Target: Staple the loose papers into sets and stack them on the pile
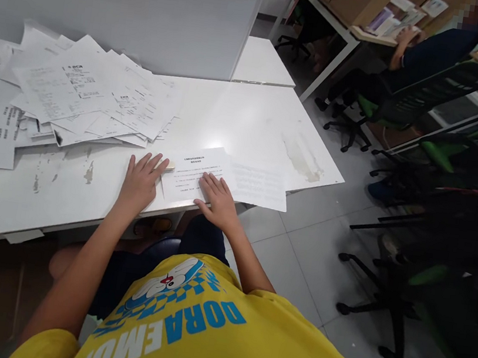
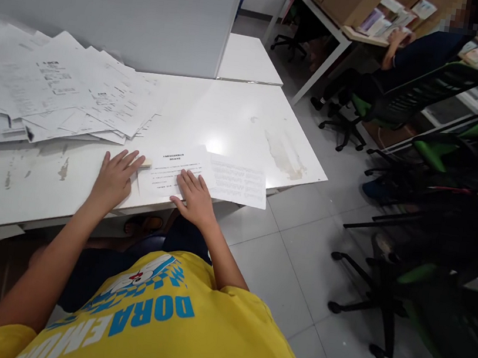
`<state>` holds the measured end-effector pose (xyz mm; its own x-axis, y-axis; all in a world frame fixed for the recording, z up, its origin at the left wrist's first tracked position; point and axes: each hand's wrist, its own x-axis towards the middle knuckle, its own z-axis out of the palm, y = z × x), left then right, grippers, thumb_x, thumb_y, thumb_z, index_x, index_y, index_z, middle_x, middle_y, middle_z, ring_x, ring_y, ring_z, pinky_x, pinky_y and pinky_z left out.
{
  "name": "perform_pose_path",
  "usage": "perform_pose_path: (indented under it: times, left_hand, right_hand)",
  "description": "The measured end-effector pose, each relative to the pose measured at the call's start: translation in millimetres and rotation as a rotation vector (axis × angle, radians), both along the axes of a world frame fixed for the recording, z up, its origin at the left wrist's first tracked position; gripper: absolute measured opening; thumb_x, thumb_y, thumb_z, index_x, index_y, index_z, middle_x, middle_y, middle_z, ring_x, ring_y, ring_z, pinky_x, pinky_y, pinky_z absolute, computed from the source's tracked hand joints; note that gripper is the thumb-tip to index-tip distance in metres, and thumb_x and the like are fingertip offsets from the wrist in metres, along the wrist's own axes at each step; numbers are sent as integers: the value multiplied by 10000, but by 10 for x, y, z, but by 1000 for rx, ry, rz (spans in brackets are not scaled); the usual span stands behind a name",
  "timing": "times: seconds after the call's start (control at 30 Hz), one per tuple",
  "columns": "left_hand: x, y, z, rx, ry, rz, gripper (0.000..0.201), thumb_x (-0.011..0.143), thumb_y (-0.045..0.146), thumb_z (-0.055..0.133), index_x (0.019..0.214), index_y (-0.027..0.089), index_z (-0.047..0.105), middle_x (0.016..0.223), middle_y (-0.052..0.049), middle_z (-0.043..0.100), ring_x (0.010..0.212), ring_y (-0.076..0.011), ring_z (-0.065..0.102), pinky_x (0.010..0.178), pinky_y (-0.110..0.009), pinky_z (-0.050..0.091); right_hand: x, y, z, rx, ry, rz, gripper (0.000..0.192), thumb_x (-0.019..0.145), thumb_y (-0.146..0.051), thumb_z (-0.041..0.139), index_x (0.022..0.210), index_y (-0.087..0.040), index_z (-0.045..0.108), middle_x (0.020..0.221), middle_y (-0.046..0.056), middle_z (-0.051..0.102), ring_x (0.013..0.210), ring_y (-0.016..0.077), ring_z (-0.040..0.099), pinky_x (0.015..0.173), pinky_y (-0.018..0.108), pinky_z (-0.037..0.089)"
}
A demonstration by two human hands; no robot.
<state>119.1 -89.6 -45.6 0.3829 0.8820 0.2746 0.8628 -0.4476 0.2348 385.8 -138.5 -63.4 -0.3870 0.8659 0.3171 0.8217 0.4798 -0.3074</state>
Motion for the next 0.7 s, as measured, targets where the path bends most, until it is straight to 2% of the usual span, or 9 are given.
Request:
perform_pose_path:
  times: [0.1, 0.23, 0.33, 0.43, 0.53, 0.6, 0.63, 0.7]
  left_hand:
    - [-6, 3, 7, 0, 16, -1, 676, 870, 54, 333, 1497, 277, 451, 1573, -53, 444, 1499, -274, 329, 1258, -609, 143]
    - [-9, -27, 21, 21, 22, 14, 681, 868, 57, 351, 1513, 260, 434, 1584, -70, 424, 1512, -293, 301, 1251, -603, 170]
    - [-23, -62, 15, 38, 3, 22, 634, 907, 121, 371, 1526, 255, 412, 1588, -76, 417, 1525, -305, 272, 1245, -593, 192]
    - [-43, -88, -7, 69, -56, 48, 574, 970, 228, 349, 1544, 221, 376, 1591, -97, 407, 1533, -305, 251, 1245, -578, 200]
    - [-57, -85, -36, 85, -117, 98, 569, 997, 298, 323, 1554, 183, 346, 1602, -118, 384, 1541, -304, 227, 1247, -564, 203]
    - [-59, -68, -57, 65, -138, 132, 574, 999, 331, 327, 1551, 172, 348, 1600, -127, 386, 1534, -313, 244, 1241, -565, 221]
    - [-58, -59, -67, 50, -139, 142, 572, 997, 340, 335, 1542, 168, 364, 1593, -130, 395, 1527, -321, 260, 1236, -566, 234]
    - [-50, -47, -86, 29, -134, 149, 554, 988, 339, 357, 1511, 165, 415, 1573, -134, 426, 1507, -335, 298, 1223, -568, 260]
  right_hand:
    - [5, -8, 6, 3, -73, 57, 646, 998, -523, 501, 1518, -142, 447, 1589, 129, 400, 1485, 293, 376, 1226, 506, 309]
    - [40, -45, 9, 94, -87, 151, 387, 1029, -366, 496, 1361, -209, 620, 1452, 100, 584, 1303, 261, 577, 1095, 462, 461]
    - [102, -66, -5, 252, -27, 192, 283, 1024, -210, 472, 1173, -215, 713, 1243, 82, 727, 1071, 219, 693, 916, 395, 553]
    - [214, 53, 19, 470, 85, 93, 276, 1010, -167, 463, 1077, -200, 728, 1097, 99, 772, 961, 212, 733, 815, 356, 580]
    - [235, 440, 193, 610, 269, -244, 331, 1041, -253, 403, 1118, -170, 714, 1056, 150, 766, 964, 251, 746, 759, 351, 600]
    - [71, 839, 409, 595, 373, -439, 435, 1064, -312, 306, 1243, -144, 666, 1133, 178, 739, 1042, 273, 730, 773, 361, 613]
    - [-85, 1062, 535, 571, 392, -460, 478, 1069, -319, 258, 1316, -136, 624, 1200, 182, 717, 1088, 272, 716, 802, 365, 615]
    - [-537, 1502, 783, 502, 356, -375, 534, 1065, -277, 168, 1439, -142, 526, 1354, 171, 641, 1136, 255, 697, 846, 360, 611]
